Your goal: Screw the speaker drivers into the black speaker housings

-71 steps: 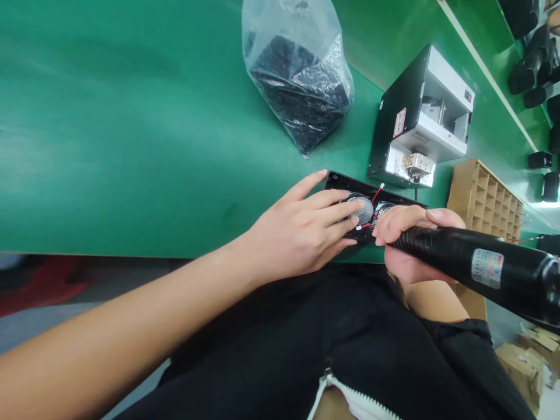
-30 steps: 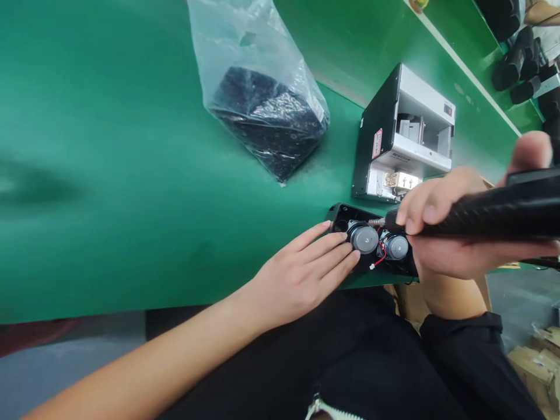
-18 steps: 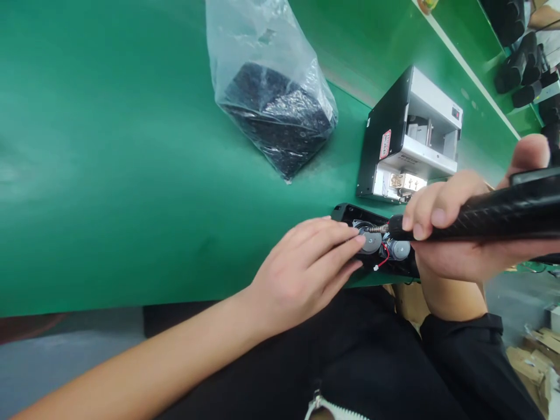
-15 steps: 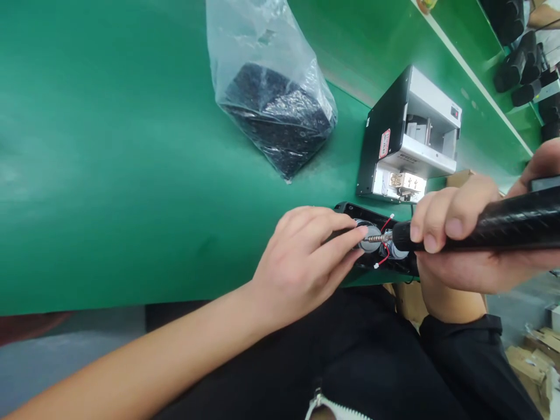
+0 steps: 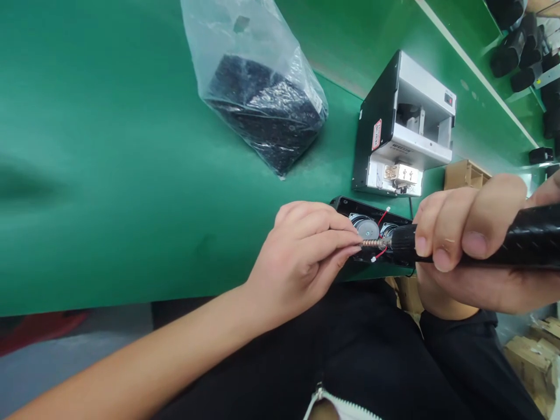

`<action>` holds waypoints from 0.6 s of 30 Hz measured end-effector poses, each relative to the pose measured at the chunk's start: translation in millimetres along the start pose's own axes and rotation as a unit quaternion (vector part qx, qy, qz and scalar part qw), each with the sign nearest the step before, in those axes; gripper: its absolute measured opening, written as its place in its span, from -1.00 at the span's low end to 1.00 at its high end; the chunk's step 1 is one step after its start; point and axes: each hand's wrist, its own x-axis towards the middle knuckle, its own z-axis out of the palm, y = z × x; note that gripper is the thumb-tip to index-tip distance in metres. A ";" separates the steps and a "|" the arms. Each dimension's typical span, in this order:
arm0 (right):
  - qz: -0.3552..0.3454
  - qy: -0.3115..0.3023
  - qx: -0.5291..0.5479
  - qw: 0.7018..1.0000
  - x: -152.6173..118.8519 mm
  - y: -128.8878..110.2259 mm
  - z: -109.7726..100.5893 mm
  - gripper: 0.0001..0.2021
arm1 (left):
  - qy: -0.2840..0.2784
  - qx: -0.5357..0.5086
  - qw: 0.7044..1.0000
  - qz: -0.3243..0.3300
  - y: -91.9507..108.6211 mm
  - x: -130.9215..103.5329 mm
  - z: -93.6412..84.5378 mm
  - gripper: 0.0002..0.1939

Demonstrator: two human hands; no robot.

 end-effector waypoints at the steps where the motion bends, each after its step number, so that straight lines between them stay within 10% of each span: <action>1: -0.001 0.001 -0.005 1.000 -0.4 -0.2 1.6 -0.59 | -0.003 -0.009 1.000 -0.005 0.1 0.5 0.0 -0.82; 8: -0.009 0.046 0.003 0.999 -6.9 9.5 16.7 -0.58 | -0.009 -0.049 0.998 -0.044 -2.5 -5.6 12.7 -0.73; 13: -0.058 0.029 -0.009 0.998 1.9 41.4 5.0 -0.50 | -0.021 0.039 0.997 -0.056 -13.4 -24.5 16.4 0.22; 18: -0.067 0.028 -0.020 0.997 6.5 76.5 7.0 -0.43 | -0.112 0.028 0.990 -0.083 -34.9 -38.8 20.9 0.40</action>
